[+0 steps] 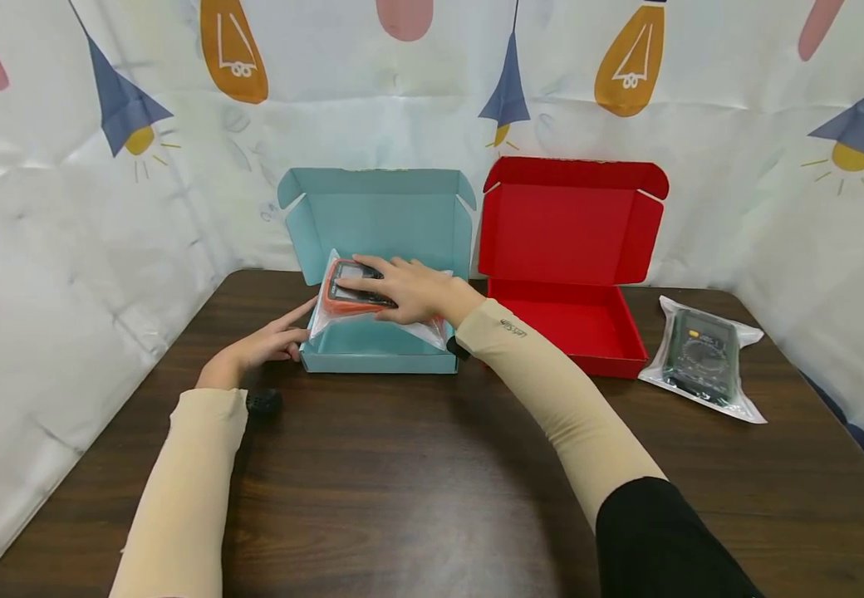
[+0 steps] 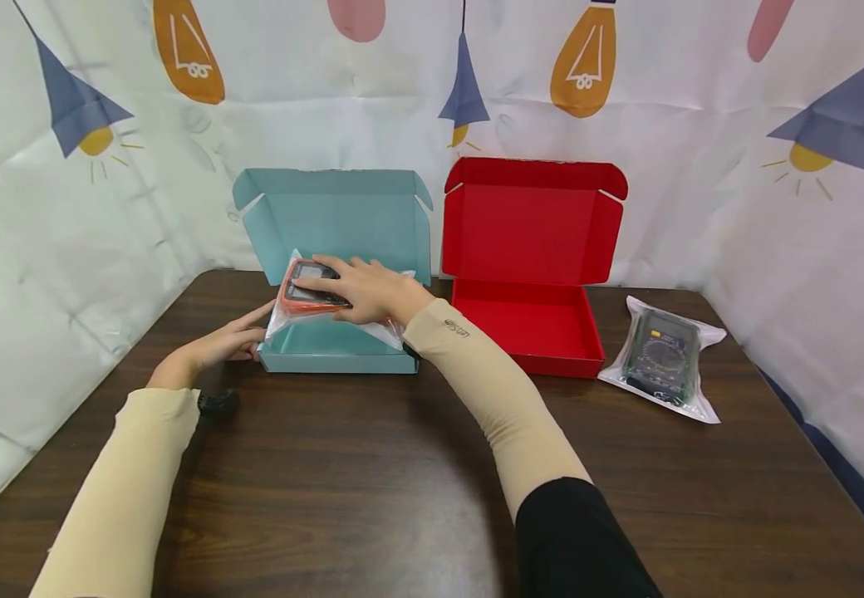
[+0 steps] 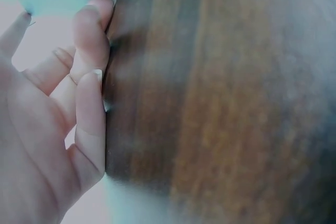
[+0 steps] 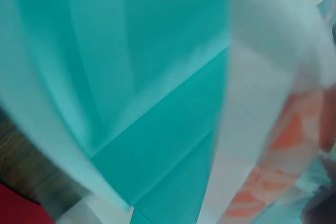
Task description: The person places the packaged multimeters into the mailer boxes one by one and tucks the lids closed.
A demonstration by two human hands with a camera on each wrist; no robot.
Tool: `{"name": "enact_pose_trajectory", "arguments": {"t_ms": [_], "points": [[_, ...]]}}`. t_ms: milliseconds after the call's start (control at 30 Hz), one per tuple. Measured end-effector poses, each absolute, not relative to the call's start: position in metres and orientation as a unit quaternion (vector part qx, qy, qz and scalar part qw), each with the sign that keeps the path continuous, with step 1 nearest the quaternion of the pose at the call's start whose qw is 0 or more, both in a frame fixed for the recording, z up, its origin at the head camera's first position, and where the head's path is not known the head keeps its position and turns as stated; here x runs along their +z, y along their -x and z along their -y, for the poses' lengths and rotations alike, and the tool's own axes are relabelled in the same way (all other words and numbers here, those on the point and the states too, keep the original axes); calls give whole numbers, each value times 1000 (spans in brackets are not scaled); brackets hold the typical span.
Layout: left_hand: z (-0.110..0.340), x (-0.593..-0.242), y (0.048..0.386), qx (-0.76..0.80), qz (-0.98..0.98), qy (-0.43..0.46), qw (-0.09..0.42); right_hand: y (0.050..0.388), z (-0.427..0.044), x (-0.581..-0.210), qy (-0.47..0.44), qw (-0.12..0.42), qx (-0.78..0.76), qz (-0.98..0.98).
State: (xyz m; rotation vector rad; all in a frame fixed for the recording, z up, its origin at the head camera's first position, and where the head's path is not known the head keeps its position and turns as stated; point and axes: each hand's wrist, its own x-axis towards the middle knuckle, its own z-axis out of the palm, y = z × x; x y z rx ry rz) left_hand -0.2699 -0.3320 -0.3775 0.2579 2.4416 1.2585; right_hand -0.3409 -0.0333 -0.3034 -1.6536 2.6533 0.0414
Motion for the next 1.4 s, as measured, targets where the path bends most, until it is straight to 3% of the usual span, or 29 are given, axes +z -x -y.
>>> {"name": "enact_pose_trajectory", "arguments": {"t_ms": [467, 1033, 1400], "points": [[330, -378, 267, 451, -868, -100, 180, 345, 41, -317, 519, 36, 34, -853], [328, -377, 266, 445, -872, -92, 181, 340, 49, -314, 484, 181, 37, -855], [327, -375, 264, 439, -875, -93, 181, 341, 54, -320, 464, 191, 17, -865]]}}
